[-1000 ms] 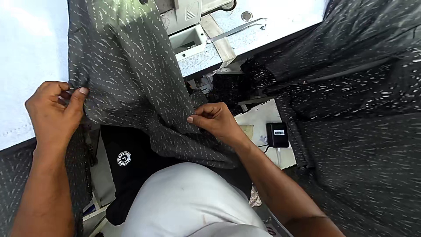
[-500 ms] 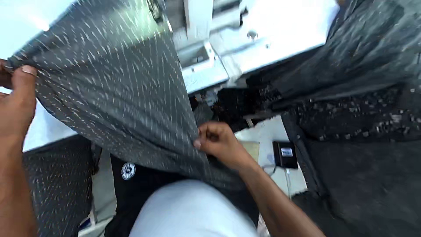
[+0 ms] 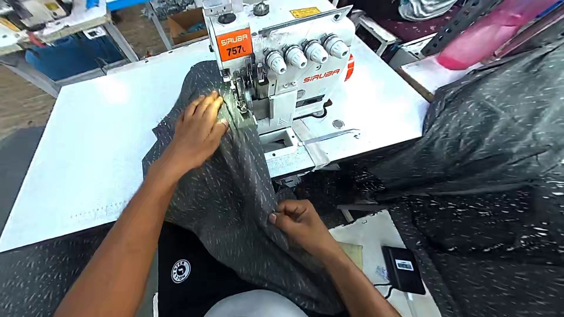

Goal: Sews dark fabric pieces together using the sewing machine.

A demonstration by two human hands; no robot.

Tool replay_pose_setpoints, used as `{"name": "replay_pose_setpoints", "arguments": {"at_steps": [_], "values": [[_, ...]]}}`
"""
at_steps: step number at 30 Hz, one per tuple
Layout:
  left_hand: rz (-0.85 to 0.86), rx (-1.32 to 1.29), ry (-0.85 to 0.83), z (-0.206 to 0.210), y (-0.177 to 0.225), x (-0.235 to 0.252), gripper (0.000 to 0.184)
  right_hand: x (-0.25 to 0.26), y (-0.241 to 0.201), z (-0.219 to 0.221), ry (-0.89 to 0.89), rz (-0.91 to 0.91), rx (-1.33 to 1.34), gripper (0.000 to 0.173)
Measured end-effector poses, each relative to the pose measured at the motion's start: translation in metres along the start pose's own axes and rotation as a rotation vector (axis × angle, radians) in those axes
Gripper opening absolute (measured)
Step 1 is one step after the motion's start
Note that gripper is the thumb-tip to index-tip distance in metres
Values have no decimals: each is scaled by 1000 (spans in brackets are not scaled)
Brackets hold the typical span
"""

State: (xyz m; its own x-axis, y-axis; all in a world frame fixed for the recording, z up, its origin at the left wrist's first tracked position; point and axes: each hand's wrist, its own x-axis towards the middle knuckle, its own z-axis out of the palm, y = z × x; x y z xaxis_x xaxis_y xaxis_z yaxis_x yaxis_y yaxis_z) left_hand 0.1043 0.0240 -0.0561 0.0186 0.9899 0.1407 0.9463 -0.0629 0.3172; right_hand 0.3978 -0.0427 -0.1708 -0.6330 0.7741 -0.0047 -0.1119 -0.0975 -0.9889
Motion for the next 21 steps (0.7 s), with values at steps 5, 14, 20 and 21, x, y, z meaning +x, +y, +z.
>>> {"name": "replay_pose_setpoints", "arguments": {"at_steps": [5,14,20,21], "values": [[-9,180,255,-11,28,-13,43,26,-10,5,9,-54,-67,18],[-63,1,-2,0,-18,32,66,59,-35,10,52,-191,8,8],[-31,-141,300,-1,-39,62,53,78,-38,13,155,-199,43,9],[-32,-119,383,-9,-34,50,50,74,-39,11,129,-196,14,9]]}}
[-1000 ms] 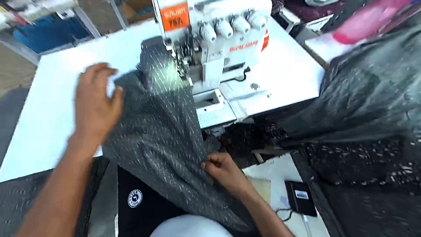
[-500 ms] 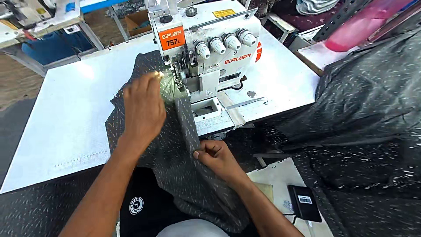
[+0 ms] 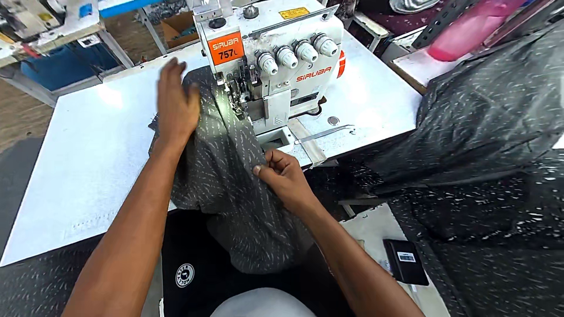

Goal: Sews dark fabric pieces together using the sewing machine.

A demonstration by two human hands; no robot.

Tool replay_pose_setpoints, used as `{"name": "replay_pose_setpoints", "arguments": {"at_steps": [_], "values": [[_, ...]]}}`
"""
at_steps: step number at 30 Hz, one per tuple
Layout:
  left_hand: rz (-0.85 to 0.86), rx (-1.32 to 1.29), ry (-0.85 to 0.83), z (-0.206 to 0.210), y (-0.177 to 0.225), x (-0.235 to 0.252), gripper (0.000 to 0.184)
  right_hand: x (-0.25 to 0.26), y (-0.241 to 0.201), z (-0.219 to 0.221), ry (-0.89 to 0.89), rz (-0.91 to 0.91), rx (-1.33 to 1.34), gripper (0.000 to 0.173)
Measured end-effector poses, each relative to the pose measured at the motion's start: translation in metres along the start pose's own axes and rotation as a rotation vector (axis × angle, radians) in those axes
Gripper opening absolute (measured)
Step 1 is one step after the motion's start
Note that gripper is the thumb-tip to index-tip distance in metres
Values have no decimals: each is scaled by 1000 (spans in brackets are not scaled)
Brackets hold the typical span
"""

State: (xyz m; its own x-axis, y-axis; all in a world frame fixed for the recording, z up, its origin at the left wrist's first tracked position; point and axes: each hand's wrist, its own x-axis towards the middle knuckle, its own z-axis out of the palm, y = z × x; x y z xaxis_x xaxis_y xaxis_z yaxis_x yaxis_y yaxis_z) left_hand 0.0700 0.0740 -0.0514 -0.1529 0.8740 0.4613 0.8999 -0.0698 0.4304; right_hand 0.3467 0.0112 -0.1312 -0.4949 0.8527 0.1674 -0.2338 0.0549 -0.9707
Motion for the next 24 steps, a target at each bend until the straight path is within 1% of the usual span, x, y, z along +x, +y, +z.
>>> {"name": "replay_pose_setpoints", "arguments": {"at_steps": [1,2,3,4,5,6,7,8,9,10,11,12,13,14,15,16,17,19,20,21,22,24], "values": [[-13,33,31,-14,7,-16,48,-9,-2,-5,-57,6,-52,9],[-84,46,-22,-30,12,-41,52,-21,-3,-14,-134,28,-121,9],[-187,40,-138,-44,12,-73,62,-34,-3,-26,-229,70,-191,8],[-274,55,-250,-54,2,-105,73,-45,-4,-41,-330,127,-244,8],[-323,93,-331,-58,-14,-135,79,-52,-2,-54,-424,188,-277,10],[-323,145,-366,-57,-28,-160,75,-57,0,-65,-509,259,-325,13],[-290,174,-349,-55,-37,-178,57,-59,2,-70,-587,334,-407,18],[-243,201,-320,-53,-41,-186,36,-58,2,-70,-646,396,-517,24],[-240,193,-317,-55,-40,-183,26,-56,0,-68,-690,426,-626,30],[-304,136,-314,-64,-38,-174,22,-57,-5,-65,-713,432,-692,34],[-426,32,-269,-78,-35,-161,23,-63,-11,-63,-728,411,-692,35],[-547,-110,-171,-96,-35,-146,24,-71,-15,-63,-727,351,-623,34],[-619,-259,-41,-114,-39,-129,21,-79,-18,-63,-718,294,-525,31],[-646,-387,63,-129,-45,-112,22,-85,-18,-61,-694,265,-435,29],[-606,-435,128,-138,-54,-100,27,-90,-16,-57,-648,250,-390,28],[-515,-407,131,-142,-60,-90,40,-92,-12,-51,-587,240,-404,28],[-387,-304,98,-140,-59,-82,54,-93,-7,-44,-520,238,-448,28],[-100,21,-19,-123,-29,-84,75,-103,2,-34,-434,269,-468,25],[26,129,-65,-107,-3,-98,75,-110,5,-33,-410,294,-418,23],[107,169,-113,-89,27,-122,67,-120,7,-33,-397,312,-333,18],[170,146,-182,-71,54,-153,56,-128,8,-34,-390,328,-257,15],[259,13,-320,-33,94,-209,42,-134,9,-40,-364,356,-154,17]]}}
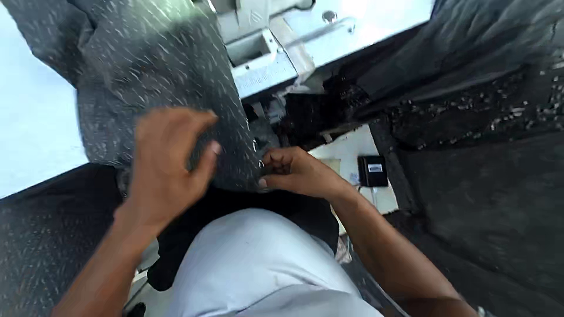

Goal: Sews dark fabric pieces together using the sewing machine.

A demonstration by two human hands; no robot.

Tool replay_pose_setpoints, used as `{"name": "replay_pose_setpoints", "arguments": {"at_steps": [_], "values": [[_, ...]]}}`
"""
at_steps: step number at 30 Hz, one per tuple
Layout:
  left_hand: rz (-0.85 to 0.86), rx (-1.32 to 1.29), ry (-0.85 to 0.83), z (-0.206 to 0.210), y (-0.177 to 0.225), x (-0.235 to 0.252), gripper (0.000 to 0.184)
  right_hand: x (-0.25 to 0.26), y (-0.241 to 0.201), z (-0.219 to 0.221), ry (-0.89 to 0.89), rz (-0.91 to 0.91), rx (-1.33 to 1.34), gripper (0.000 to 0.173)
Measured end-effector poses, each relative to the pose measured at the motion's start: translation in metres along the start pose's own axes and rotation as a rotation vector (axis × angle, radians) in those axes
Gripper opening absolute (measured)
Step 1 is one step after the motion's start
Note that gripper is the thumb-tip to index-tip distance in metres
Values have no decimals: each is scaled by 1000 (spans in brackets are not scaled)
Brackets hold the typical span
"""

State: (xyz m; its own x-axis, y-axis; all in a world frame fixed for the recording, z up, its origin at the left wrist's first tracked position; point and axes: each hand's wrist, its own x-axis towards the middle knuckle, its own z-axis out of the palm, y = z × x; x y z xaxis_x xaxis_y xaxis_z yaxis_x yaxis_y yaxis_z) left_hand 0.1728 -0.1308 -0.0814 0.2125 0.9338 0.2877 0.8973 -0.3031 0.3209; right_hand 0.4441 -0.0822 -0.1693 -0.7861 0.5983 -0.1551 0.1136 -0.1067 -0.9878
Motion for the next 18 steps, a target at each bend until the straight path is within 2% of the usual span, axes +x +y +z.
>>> {"name": "replay_pose_setpoints", "arguments": {"at_steps": [3,6,12,18], "values": [[21,-202,-97,47,37,-35,31,-8,1,1,8,3,72,24],[0,-255,-87,66,41,-46,28,-9,0,2,7,27,97,24],[-51,-270,11,81,39,-45,17,-12,1,4,46,55,119,30],[20,-262,90,83,43,-47,12,-13,0,3,67,58,147,32]]}}
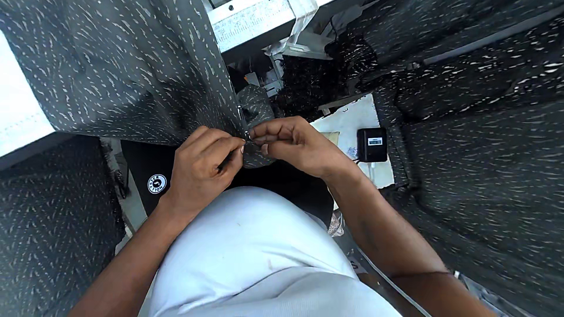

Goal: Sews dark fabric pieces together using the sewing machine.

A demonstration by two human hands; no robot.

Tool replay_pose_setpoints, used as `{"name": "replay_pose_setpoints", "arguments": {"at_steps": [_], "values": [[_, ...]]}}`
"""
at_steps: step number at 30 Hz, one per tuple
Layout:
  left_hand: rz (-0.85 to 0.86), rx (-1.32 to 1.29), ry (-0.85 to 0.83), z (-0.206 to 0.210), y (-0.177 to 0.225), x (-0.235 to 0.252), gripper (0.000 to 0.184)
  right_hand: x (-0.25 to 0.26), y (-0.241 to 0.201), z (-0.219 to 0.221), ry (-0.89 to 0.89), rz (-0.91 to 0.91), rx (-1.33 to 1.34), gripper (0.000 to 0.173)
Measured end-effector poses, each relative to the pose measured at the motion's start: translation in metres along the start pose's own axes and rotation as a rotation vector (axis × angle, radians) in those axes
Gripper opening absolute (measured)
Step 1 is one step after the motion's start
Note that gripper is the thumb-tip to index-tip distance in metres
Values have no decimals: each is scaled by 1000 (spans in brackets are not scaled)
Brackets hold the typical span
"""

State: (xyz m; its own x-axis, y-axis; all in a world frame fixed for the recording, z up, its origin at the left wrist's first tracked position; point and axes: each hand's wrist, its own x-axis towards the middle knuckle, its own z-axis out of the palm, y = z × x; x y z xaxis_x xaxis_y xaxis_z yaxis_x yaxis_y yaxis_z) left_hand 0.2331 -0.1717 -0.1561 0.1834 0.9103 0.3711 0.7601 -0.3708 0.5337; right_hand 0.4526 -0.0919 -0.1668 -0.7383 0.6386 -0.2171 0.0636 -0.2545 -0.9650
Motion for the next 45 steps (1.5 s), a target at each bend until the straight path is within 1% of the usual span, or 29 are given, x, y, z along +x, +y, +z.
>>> {"name": "replay_pose_setpoints", "arguments": {"at_steps": [15,20,22,25,28,29,31,32,33,34,35,36,37,38,39,40,42,44,45], "values": [[-45,-35,72,4,0,-9,9,0,5,-3,-44,-45,-8,29],[-38,-18,90,4,1,-10,10,1,3,-6,-64,-79,-37,30],[-38,-40,86,3,2,-10,11,3,3,-7,-73,-111,-31,27],[-75,-163,26,3,5,-12,16,6,3,-4,-39,-142,4,20],[-152,-339,-131,-9,-4,-5,22,15,3,3,92,-111,-27,18],[-165,-304,-145,-20,-12,2,24,18,4,4,104,-89,-34,17],[-209,-65,-35,-53,-36,23,29,26,10,1,90,-34,-10,14],[-265,88,14,-72,-51,34,34,30,13,-2,89,3,-11,11],[-341,230,23,-88,-67,44,43,36,16,-6,96,39,-35,11],[-424,339,-5,-100,-83,52,57,42,20,-8,106,56,-86,13],[-486,407,-41,-105,-97,57,66,48,23,-10,113,53,-153,18],[-512,461,-67,-107,-109,58,66,53,27,-13,106,46,-223,22],[-501,481,-60,-108,-118,58,56,58,30,-15,85,32,-277,25],[-475,469,-35,-110,-124,57,42,59,32,-16,55,9,-298,27],[-454,427,-6,-113,-126,55,31,57,31,-17,17,-24,-285,27],[-462,354,29,-118,-127,51,27,52,30,-18,-32,-65,-240,27],[-579,137,137,-131,-123,44,23,41,25,-20,-113,-124,-104,25],[-667,-93,249,-138,-121,45,16,40,24,-22,-124,-120,-45,21],[-681,-182,282,-138,-121,46,13,42,26,-22,-113,-95,-45,20]]}}
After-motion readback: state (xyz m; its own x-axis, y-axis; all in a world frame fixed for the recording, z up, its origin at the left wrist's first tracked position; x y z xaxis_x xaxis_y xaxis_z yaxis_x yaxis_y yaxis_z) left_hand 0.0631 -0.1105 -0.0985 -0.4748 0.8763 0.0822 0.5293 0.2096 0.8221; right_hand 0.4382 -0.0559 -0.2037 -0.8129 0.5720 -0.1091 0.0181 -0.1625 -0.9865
